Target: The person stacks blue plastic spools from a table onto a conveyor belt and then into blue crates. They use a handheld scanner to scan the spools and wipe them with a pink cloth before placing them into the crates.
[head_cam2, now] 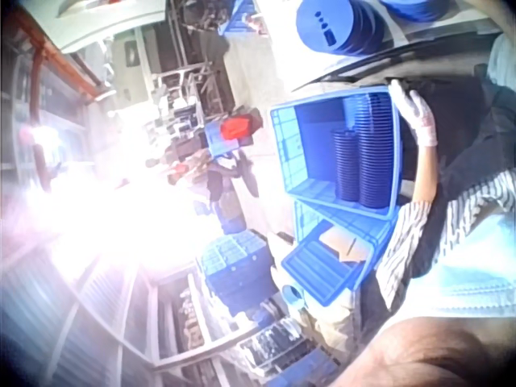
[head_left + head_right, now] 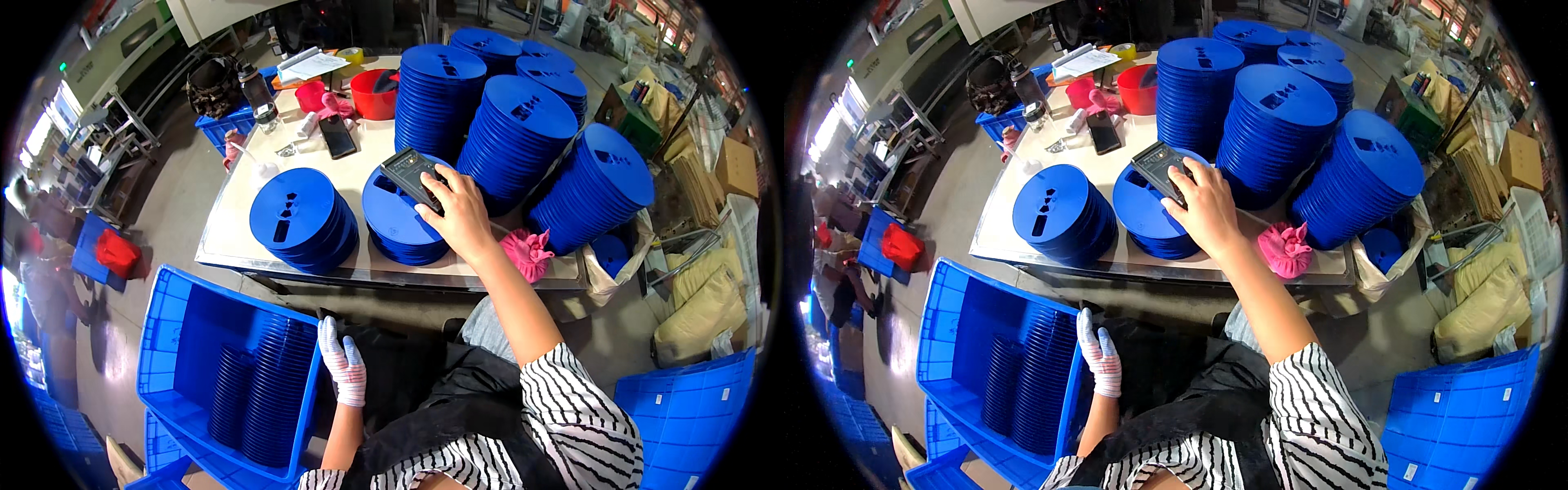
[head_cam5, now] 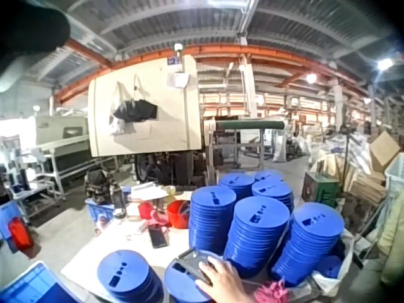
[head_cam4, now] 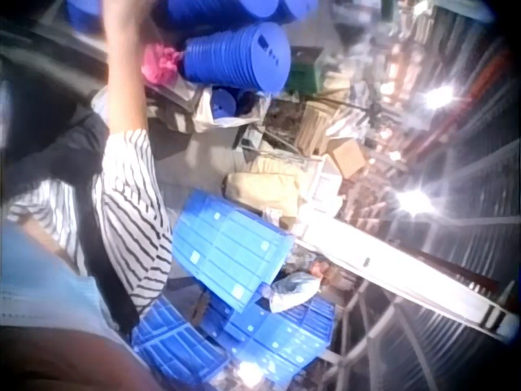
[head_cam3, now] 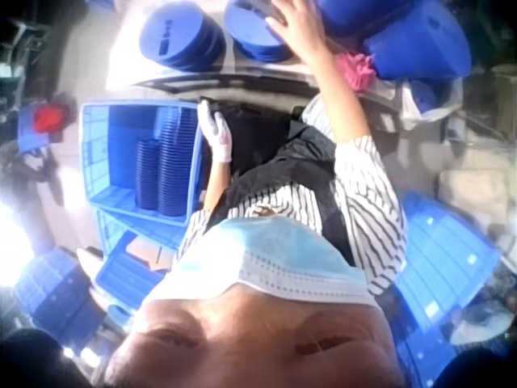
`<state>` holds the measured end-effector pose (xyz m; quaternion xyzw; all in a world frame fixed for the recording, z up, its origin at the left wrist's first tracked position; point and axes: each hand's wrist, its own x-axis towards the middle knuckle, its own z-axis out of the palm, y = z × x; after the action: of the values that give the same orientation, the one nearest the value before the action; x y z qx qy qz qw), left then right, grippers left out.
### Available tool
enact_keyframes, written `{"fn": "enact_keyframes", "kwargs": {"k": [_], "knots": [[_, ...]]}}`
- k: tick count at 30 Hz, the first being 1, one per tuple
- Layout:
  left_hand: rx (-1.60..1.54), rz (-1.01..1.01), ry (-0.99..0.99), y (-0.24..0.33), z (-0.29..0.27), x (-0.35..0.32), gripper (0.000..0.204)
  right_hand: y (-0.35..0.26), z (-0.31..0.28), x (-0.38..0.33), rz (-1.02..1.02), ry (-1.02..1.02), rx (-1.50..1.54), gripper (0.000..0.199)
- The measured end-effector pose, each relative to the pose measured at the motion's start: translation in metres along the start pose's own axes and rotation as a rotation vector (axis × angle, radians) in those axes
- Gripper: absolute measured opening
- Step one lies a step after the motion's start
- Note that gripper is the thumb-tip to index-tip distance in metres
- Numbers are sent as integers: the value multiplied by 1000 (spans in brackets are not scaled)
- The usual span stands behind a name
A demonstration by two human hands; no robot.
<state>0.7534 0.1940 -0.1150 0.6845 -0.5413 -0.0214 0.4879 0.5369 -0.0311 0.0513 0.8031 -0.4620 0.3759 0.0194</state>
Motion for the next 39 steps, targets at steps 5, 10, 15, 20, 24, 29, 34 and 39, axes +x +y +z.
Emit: {"fn": "enact_keyframes", "kwargs": {"k": [5,10,15,20,24,29,34,39], "knots": [[26,27,-8,4,0,1,44,1,0,-1,4,-2,-4,48],[32,47,17,2,-1,0,45,1,2,0,-4,-8,-10,49],[53,61,33,-6,-1,-1,46,-1,-2,2,-5,-14,-36,49],[54,63,53,-5,-5,-5,46,1,0,6,-8,-50,-61,50],[30,67,66,-8,-7,-7,45,1,3,4,-5,-6,-49,49],[-13,79,36,-8,-13,-5,45,24,13,2,126,318,338,46],[-377,74,-147,49,5,63,49,42,21,0,510,319,869,47],[-1150,-486,-198,99,65,138,71,45,28,14,483,334,887,44]]}}
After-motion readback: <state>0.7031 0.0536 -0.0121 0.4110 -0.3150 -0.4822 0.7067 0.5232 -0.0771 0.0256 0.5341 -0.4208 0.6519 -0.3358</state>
